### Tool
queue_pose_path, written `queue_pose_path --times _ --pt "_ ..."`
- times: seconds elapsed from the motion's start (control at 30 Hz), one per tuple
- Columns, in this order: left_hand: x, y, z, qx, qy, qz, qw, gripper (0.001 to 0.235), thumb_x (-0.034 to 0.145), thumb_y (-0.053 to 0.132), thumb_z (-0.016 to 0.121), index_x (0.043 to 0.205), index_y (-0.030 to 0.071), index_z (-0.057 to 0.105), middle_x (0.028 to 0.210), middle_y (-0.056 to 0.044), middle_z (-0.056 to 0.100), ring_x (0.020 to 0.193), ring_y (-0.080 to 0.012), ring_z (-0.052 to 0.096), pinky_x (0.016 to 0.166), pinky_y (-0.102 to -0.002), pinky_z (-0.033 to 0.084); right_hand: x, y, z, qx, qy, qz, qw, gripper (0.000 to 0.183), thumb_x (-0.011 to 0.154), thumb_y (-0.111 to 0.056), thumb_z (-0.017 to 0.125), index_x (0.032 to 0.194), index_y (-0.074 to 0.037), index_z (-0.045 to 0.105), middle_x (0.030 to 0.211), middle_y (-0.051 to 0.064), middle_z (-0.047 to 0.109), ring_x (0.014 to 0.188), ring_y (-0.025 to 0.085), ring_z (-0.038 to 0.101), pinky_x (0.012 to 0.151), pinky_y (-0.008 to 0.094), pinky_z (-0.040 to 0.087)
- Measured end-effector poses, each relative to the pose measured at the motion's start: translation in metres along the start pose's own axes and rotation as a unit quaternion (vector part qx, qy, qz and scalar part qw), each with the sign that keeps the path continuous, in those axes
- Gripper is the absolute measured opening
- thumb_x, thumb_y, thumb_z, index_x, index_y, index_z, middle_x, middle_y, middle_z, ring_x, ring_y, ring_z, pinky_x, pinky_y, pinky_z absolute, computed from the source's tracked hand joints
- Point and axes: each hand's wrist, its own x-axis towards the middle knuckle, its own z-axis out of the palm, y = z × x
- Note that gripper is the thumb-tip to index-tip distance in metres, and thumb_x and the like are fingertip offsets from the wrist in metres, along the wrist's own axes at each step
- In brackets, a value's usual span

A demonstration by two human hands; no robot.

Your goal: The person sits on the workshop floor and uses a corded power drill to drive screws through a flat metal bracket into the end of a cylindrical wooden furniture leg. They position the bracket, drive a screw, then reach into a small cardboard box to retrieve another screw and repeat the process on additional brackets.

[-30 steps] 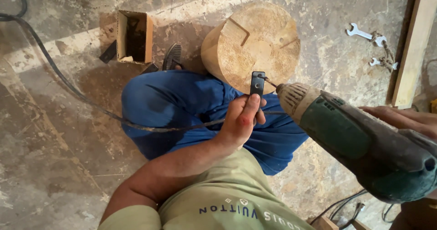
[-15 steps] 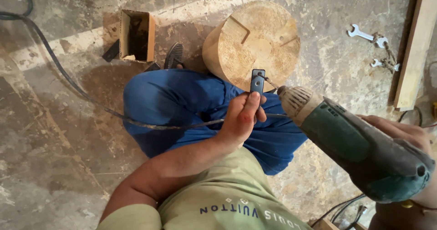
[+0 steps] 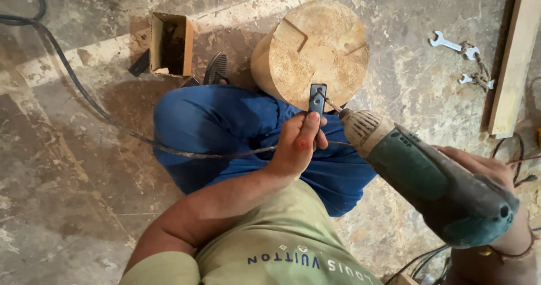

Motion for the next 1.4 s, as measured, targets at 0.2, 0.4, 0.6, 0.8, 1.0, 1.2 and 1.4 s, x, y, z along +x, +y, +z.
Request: queue_pose_path --times 0.2,0.4,0.6,0.8,1.0,1.2,1.4 --pt "0.000 0.002 -0.001 -0.002 -0.008 -0.001 1.000 0.044 0.106 0.040 0.050 0.104 -0.002 0.064 0.068 -0.006 0.063 0.056 -0.0070 0.046 0.052 -0.025 0.036 0.002 -0.011 0.012 -0.084 0.031 -0.060 0.994 0.054 0.067 -0.013 0.078 0.118 -0.001 0.067 0.106 0.014 0.073 0.090 0.025 0.076 0.078 0.032 0.060" --pt "0.001 -0.002 -0.003 -0.002 -0.016 0.009 1.000 0.045 0.107 0.041 0.049 0.105 -0.002 0.063 0.068 -0.005 0.062 0.057 -0.0072 0.047 0.053 -0.024 0.037 -0.007 -0.016 0.023 -0.038 0.042 0.025 0.998 0.058 0.063 -0.016 0.079 0.118 -0.001 0.067 0.103 0.011 0.074 0.089 0.024 0.077 0.077 0.032 0.059" --pt "-0.002 0.000 -0.002 0.032 -0.021 0.050 0.998 0.044 0.108 0.040 0.049 0.101 -0.001 0.063 0.068 -0.003 0.057 0.061 -0.0083 0.049 0.057 -0.025 0.040 -0.005 -0.015 0.024 -0.061 0.066 -0.017 0.996 0.051 0.066 -0.016 0.078 0.114 -0.001 0.067 0.104 0.013 0.074 0.088 0.025 0.076 0.076 0.033 0.059" --pt "-0.001 -0.005 -0.004 0.004 -0.026 0.032 0.999 0.042 0.107 0.039 0.052 0.100 -0.001 0.062 0.070 -0.002 0.056 0.064 -0.0090 0.050 0.059 -0.026 0.041 -0.003 -0.022 0.024 -0.081 0.062 -0.024 0.995 0.050 0.066 -0.015 0.079 0.111 0.001 0.068 0.102 0.014 0.073 0.086 0.026 0.076 0.074 0.034 0.060" --pt "-0.003 0.001 -0.003 0.030 -0.035 0.047 0.998 0.041 0.108 0.038 0.051 0.101 0.000 0.062 0.070 -0.002 0.056 0.064 -0.0088 0.050 0.059 -0.026 0.041 -0.013 -0.007 0.022 -0.047 0.073 -0.047 0.995 0.049 0.070 -0.016 0.079 0.114 0.001 0.067 0.105 0.014 0.073 0.090 0.026 0.076 0.079 0.033 0.060" --pt "-0.001 -0.002 -0.004 0.026 -0.046 0.048 0.997 0.039 0.108 0.036 0.051 0.101 -0.001 0.063 0.069 -0.002 0.055 0.064 -0.0090 0.049 0.058 -0.026 0.040 -0.011 -0.011 0.022 0.000 0.081 -0.015 0.997 0.053 0.072 -0.016 0.079 0.121 0.000 0.067 0.105 0.012 0.074 0.090 0.023 0.076 0.079 0.031 0.060" --pt "-0.001 0.001 -0.002 0.028 -0.036 0.047 0.998 0.041 0.108 0.037 0.051 0.099 -0.001 0.063 0.068 -0.002 0.056 0.063 -0.0089 0.050 0.058 -0.026 0.041 -0.004 -0.009 0.017 -0.039 0.076 -0.032 0.996 0.057 0.069 -0.016 0.082 0.122 -0.003 0.067 0.106 0.011 0.074 0.090 0.020 0.076 0.078 0.030 0.059"
